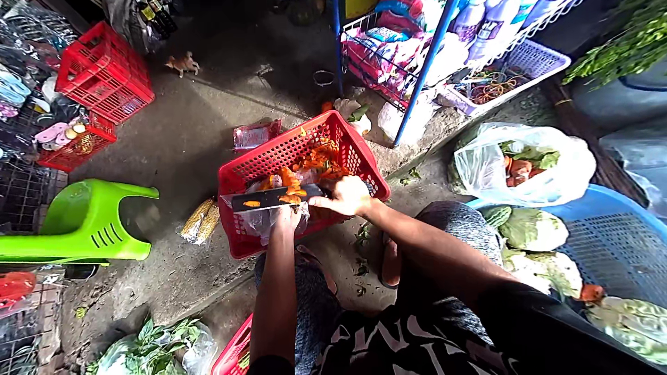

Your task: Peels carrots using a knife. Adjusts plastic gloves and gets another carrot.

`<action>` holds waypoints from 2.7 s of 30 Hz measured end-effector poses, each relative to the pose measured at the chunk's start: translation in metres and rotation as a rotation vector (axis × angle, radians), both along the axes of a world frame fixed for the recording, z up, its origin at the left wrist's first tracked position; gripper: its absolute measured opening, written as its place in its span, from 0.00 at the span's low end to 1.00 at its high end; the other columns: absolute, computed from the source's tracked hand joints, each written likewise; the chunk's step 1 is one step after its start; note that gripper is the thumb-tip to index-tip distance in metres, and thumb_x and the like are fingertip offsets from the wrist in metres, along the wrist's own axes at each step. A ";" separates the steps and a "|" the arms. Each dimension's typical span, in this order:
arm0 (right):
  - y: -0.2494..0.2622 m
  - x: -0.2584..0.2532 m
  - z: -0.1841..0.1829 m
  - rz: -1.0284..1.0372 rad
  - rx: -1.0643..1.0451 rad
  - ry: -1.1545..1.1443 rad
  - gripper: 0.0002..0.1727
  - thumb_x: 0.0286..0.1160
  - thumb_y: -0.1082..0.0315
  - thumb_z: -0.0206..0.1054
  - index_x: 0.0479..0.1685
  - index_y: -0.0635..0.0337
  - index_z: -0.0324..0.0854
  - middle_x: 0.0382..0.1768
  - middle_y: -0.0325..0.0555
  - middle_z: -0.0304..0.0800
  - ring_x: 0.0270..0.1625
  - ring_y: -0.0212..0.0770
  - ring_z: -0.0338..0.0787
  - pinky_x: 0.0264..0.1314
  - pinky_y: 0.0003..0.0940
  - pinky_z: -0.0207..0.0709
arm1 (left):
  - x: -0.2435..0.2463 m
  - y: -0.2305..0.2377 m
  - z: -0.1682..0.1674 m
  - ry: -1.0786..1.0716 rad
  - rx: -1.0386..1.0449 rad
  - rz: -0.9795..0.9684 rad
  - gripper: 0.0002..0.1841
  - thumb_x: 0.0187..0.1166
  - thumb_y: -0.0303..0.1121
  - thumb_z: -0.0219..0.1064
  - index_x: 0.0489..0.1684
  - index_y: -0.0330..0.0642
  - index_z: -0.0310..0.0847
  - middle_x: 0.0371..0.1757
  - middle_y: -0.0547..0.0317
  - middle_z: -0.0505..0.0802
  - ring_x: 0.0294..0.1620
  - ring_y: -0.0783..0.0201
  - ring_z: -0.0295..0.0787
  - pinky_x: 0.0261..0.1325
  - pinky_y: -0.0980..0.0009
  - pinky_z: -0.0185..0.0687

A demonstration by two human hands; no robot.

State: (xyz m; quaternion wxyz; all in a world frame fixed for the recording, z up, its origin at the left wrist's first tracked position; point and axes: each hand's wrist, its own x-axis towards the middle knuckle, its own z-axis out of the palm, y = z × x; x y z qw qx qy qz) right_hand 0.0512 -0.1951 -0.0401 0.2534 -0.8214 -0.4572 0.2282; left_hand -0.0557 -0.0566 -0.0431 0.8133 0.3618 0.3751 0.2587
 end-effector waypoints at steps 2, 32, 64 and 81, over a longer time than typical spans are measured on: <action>0.000 0.004 0.004 -0.016 -0.072 0.002 0.53 0.69 0.15 0.46 0.54 0.61 0.87 0.43 0.63 0.93 0.55 0.66 0.92 0.57 0.69 0.77 | -0.001 -0.002 0.006 0.062 0.001 0.048 0.12 0.95 0.35 0.40 0.63 0.45 0.67 0.47 0.55 0.81 0.45 0.63 0.81 0.49 0.64 0.82; -0.003 -0.020 -0.002 0.049 0.150 -0.170 0.58 0.64 0.12 0.41 0.55 0.60 0.89 0.42 0.61 0.94 0.50 0.65 0.93 0.49 0.68 0.80 | -0.004 0.014 0.008 -0.161 -0.072 -0.100 0.16 0.93 0.32 0.41 0.43 0.42 0.77 0.30 0.59 0.88 0.33 0.67 0.87 0.39 0.68 0.86; 0.006 0.038 -0.008 -0.404 -0.093 0.377 0.46 0.81 0.25 0.47 0.59 0.61 0.87 0.55 0.68 0.90 0.64 0.70 0.87 0.65 0.74 0.73 | 0.005 0.006 0.004 -0.047 -0.052 -0.112 0.22 0.95 0.46 0.39 0.59 0.41 0.75 0.41 0.50 0.90 0.38 0.60 0.91 0.39 0.66 0.89; 0.000 0.009 -0.002 -0.093 0.031 0.141 0.48 0.76 0.21 0.49 0.54 0.62 0.88 0.46 0.64 0.92 0.57 0.67 0.90 0.61 0.71 0.74 | 0.001 0.015 0.018 -0.093 -0.196 -0.074 0.15 0.90 0.48 0.53 0.59 0.49 0.75 0.45 0.54 0.89 0.44 0.60 0.89 0.43 0.62 0.89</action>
